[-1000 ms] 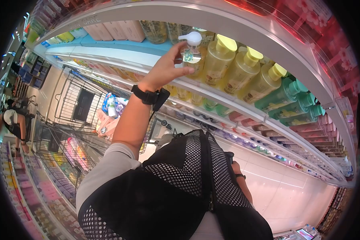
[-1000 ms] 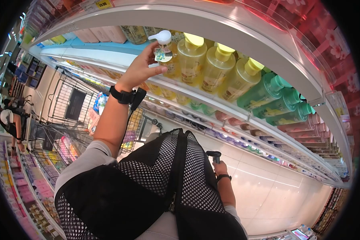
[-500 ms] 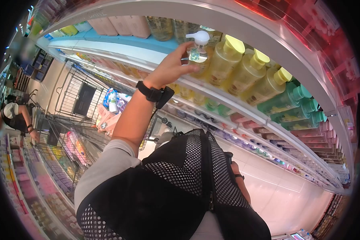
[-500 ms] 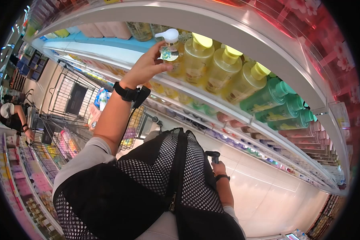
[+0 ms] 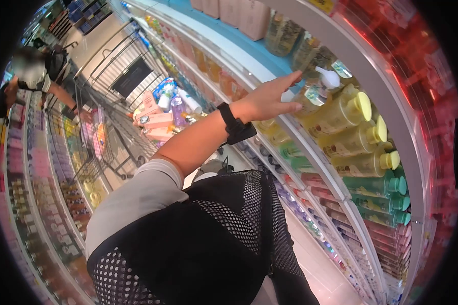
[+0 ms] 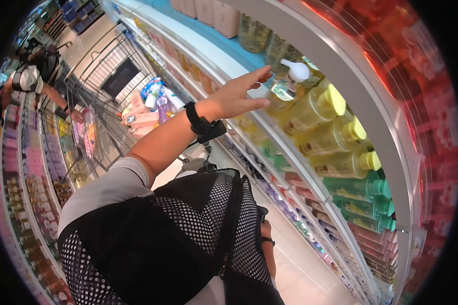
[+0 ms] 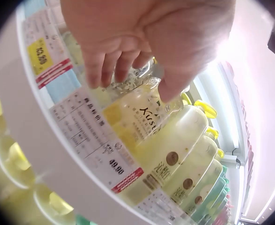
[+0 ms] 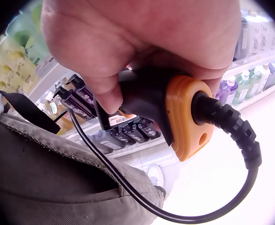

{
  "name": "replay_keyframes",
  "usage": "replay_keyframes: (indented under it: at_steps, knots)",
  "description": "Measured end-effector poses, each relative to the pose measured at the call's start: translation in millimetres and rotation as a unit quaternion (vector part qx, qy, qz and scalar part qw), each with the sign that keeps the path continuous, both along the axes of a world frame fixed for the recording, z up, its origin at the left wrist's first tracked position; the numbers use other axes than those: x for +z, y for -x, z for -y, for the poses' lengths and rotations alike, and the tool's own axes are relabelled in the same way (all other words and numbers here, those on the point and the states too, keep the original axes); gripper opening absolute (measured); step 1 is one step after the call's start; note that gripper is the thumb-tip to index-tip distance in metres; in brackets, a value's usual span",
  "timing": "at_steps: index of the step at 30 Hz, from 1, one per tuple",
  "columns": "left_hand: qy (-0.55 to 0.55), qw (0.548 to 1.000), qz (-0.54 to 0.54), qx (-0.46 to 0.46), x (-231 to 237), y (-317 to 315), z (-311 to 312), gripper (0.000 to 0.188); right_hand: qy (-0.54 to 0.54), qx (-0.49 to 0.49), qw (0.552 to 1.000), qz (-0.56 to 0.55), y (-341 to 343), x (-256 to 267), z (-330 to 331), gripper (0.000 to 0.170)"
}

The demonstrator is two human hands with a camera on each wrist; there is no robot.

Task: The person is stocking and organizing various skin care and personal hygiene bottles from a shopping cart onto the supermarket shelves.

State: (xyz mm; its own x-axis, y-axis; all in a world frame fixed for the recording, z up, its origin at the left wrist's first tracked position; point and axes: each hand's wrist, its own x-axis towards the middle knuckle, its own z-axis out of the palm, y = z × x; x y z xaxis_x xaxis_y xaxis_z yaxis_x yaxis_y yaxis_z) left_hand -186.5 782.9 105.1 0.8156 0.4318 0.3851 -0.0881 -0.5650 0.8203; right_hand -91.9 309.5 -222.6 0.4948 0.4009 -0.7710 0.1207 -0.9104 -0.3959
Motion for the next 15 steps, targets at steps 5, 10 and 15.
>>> replay_keyframes:
  at_steps: [5, 10, 15]
  knots:
    - [0.056, 0.976, 0.075, 0.198, -50.8, 62.4, 7.3, 0.041, 0.032, 0.053, 0.998, -0.025, -0.3, 3.5, -17.0, 0.063]
    - [0.166, 0.924, -0.03, 0.344, -144.4, 153.5, -16.8, 0.033, 0.061, 0.07, 0.995, -0.029, -4.8, 18.3, -43.6, 0.071]
    - [0.491, 0.763, -0.098, 0.409, -240.8, 262.0, -55.6, 0.022, 0.056, 0.086, 0.995, -0.003, -16.5, 24.2, -67.0, 0.062]
